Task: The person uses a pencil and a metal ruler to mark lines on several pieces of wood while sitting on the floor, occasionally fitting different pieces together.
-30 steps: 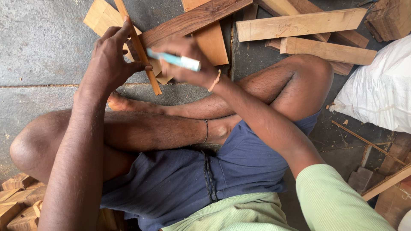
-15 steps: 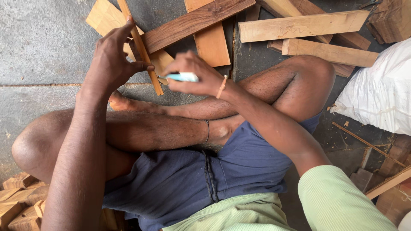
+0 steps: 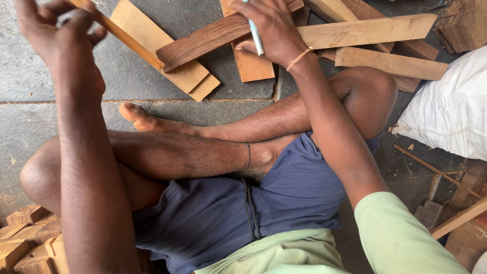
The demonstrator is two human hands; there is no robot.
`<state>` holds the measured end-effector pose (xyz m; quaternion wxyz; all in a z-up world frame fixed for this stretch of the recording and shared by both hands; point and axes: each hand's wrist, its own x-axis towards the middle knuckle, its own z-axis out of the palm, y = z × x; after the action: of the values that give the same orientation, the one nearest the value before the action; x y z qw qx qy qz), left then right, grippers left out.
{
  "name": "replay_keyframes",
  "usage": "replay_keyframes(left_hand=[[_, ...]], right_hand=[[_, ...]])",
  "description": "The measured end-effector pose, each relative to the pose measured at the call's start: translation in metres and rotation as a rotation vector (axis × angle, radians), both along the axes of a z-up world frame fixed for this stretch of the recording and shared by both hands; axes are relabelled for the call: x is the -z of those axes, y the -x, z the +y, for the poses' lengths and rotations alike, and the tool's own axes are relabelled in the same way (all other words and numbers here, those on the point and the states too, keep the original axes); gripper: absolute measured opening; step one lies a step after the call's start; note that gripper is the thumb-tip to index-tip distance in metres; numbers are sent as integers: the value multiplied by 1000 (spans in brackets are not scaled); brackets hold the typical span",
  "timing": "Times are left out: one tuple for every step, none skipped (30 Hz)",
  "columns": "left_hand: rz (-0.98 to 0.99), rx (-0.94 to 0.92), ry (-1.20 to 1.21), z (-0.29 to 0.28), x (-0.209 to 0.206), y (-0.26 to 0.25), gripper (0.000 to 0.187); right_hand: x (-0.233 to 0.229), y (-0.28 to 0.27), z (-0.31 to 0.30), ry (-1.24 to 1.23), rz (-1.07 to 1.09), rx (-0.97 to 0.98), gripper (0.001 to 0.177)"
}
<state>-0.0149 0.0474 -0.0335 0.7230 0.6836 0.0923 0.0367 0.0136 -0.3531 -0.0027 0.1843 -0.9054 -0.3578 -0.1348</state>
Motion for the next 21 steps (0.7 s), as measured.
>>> replay_keyframes(left_hand=[[-27,-30,28,5,1,2,62],[-51,-62,60,7,1,2,68],[-80,-86,64,10,-1,2,71],[-111,-108,69,10,-4,2,73],[-146,-121,46,9,-9,1,71],[-159,-126,29,8,-14,1,64],[-170,-131,12,7,-19,1,58],[-162,-134,0,5,-25,1,48],[-171,-114,-16,2,-30,0,42],[-177,-92,-34,0,-35,1,36],[-202,-47,-56,-6,-38,-1,35],[-216,10,-99,-13,-43,-3,32],[-231,67,-141,-21,-48,-6,30],[-233,130,-204,-29,-52,-4,26],[-235,192,-266,-38,-57,-3,22],[-228,223,-257,-46,-61,-1,30],[-221,253,-248,-55,-64,1,39],[-212,286,-239,-64,-65,3,48],[-49,343,-217,-79,-62,4,39],[110,401,-199,-93,-58,5,31],[9,476,-266,-106,-54,9,55]], right_hand=[[6,1,3,29,38,38,61],[11,1,6,56,75,74,57],[15,-1,9,24,99,56,59],[19,-4,12,-7,120,37,60],[22,-6,16,-37,141,19,61],[27,-5,22,-57,136,-7,61],[33,-4,31,-76,131,-32,60],[39,-3,43,-96,126,-61,60],[45,-1,56,-97,136,-50,56],[50,4,72,-99,150,-38,52],[54,8,86,-102,164,-26,49],[56,10,100,-113,70,-32,50],[55,12,112,-124,-23,-37,51],[52,15,116,-130,-115,-41,52],[47,19,112,-138,-104,-43,52],[39,20,105,-146,-97,-51,53],[31,19,95,-154,-91,-60,54],[22,18,77,-174,51,-28,51],[10,16,53,-194,194,3,49],[-2,13,32,-218,333,32,48],[-12,8,15,-364,458,47,47]])
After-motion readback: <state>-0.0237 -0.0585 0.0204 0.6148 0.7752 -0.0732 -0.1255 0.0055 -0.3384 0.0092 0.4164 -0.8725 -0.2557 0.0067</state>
